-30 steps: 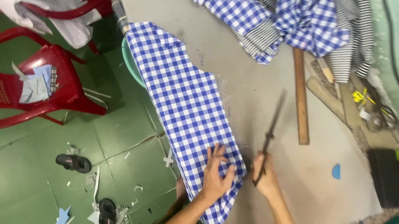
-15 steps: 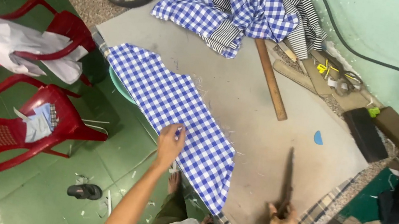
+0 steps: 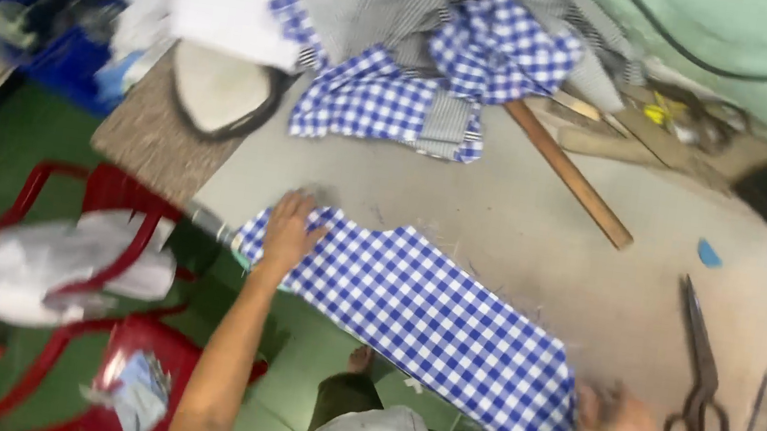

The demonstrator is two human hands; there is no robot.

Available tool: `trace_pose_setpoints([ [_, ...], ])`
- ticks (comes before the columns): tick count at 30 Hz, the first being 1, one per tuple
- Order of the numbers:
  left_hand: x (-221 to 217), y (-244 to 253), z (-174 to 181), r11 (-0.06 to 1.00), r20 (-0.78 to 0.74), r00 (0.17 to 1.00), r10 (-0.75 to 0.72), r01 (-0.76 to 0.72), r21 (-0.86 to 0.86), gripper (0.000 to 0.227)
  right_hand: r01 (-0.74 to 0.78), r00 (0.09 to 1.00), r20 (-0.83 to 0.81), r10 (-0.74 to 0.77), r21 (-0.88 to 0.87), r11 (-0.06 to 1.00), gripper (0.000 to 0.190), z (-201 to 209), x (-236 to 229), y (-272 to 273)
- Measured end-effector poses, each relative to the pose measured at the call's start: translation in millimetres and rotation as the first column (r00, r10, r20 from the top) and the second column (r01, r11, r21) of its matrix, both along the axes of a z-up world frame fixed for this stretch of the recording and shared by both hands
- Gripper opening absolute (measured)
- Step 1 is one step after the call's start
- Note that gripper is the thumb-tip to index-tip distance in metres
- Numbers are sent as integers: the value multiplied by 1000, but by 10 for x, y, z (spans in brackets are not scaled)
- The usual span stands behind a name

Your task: The person cuts a blue and white checkered fabric with shears, folds it, and irons it on a work table. The person repeats cutting and folding actions, handling the fabric and using an iron to press the material.

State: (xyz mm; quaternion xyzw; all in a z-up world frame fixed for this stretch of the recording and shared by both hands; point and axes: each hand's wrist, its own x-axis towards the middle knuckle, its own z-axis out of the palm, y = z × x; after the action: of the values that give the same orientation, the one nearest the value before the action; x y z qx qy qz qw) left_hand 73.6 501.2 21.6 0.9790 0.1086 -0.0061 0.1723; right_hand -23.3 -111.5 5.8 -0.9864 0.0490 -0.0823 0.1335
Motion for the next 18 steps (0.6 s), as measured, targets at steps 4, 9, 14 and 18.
trace_pose_setpoints([
  [4, 118, 427, -52, 984, -179, 969, -169, 175, 20, 83, 289, 865, -453, -216, 98, 952, 68, 124, -1, 704],
  [9, 177, 619, 889, 972, -382, 900, -210, 148, -183, 35, 389, 726, -675, -133, 243, 889, 34, 1343, 215, 681],
  [14, 559, 239, 2427, 942, -96, 980, -172, 136, -306, 18, 239, 941, -304, -149, 283, 929, 32, 2498, 890, 452],
  [18, 814, 10, 2786, 912, 122, 988, -95, 136, -388, 13, 131, 991, -36, -126, 312, 941, 19, 3099, 1132, 515],
])
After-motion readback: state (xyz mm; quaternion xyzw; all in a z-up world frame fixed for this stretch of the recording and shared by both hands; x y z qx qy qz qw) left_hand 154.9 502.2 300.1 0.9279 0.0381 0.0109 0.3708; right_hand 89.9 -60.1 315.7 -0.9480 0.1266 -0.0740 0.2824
